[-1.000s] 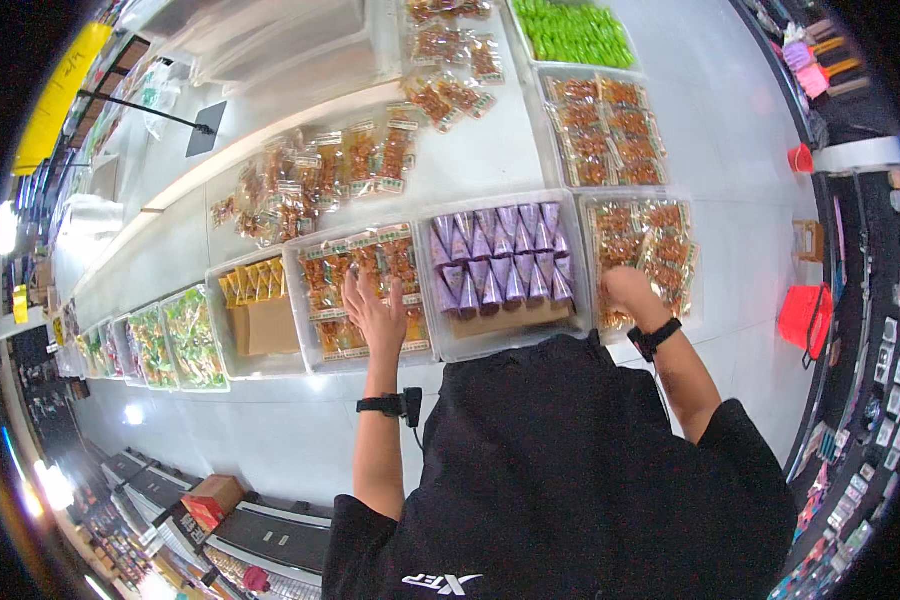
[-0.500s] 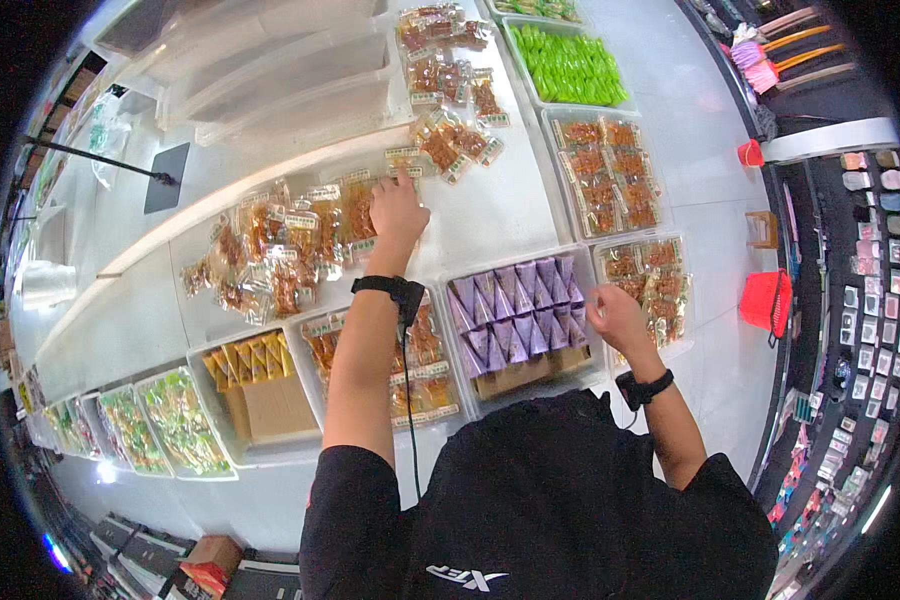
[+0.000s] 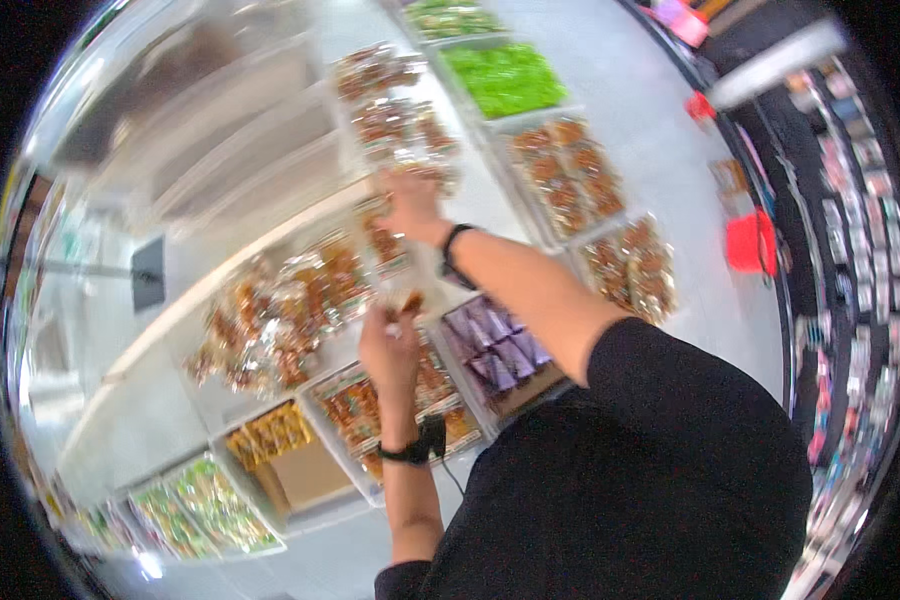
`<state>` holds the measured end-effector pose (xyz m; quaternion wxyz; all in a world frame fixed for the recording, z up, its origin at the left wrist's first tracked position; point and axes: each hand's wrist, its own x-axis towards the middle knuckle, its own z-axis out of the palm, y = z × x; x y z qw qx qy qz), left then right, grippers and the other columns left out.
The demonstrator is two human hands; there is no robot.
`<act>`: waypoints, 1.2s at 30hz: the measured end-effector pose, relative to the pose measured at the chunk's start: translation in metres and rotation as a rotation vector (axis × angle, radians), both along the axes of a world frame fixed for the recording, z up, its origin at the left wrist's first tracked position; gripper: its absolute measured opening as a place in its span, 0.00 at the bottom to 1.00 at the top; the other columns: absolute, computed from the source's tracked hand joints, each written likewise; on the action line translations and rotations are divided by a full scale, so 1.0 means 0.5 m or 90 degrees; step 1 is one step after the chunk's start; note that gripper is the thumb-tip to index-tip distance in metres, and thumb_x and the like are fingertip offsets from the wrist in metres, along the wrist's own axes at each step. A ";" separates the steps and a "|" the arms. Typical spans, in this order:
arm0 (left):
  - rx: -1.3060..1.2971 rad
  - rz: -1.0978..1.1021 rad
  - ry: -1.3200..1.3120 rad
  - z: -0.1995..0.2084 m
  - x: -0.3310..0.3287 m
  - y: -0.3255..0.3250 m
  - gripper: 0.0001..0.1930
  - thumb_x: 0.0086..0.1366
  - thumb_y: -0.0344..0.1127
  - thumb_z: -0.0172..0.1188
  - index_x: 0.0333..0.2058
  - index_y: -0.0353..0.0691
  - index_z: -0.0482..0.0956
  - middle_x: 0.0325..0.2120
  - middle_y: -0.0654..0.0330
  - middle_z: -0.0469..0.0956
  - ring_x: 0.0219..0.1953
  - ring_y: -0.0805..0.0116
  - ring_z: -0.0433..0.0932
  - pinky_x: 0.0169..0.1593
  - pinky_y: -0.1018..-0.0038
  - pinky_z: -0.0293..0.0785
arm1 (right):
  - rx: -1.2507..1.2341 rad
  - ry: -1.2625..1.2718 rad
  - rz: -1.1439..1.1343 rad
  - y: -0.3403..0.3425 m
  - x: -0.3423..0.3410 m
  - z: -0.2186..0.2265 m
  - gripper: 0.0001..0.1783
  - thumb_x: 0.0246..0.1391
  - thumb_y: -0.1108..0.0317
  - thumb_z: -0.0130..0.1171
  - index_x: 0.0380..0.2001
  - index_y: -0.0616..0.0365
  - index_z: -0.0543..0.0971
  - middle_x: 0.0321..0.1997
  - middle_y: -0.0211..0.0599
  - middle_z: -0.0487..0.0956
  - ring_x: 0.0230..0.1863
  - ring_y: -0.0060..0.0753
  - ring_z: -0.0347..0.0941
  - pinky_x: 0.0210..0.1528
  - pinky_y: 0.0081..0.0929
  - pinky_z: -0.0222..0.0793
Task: The person sorts small packaged snack bags into different plastic bins on a retail display table by hand.
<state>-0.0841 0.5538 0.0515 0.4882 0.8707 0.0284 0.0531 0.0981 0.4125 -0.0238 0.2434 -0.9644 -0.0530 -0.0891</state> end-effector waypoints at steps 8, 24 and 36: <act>-0.380 -0.076 0.110 0.009 -0.181 0.054 0.03 0.61 0.24 0.55 0.34 0.33 0.75 0.34 0.55 0.80 0.35 0.70 0.80 0.36 0.78 0.76 | -0.150 0.026 0.099 -0.049 -0.090 -0.022 0.09 0.46 0.62 0.61 0.30 0.52 0.79 0.35 0.34 0.78 0.43 0.41 0.74 0.42 0.45 0.69; -0.396 -0.422 0.049 0.075 -0.109 -0.320 0.13 0.64 0.36 0.60 0.27 0.36 0.67 0.40 0.52 0.78 0.47 0.60 0.76 0.51 0.67 0.70 | 0.256 -0.145 -0.204 -0.616 -0.609 0.197 0.08 0.48 0.68 0.60 0.32 0.55 0.73 0.29 0.37 0.74 0.29 0.36 0.73 0.32 0.34 0.71; 0.244 -0.956 -0.407 0.035 0.031 -0.707 0.04 0.53 0.27 0.57 0.29 0.41 0.76 0.59 0.57 0.65 0.65 0.55 0.59 0.64 0.63 0.63 | -0.015 0.179 0.065 -0.713 -0.713 0.045 0.09 0.40 0.64 0.60 0.28 0.53 0.77 0.35 0.37 0.75 0.44 0.43 0.71 0.44 0.42 0.68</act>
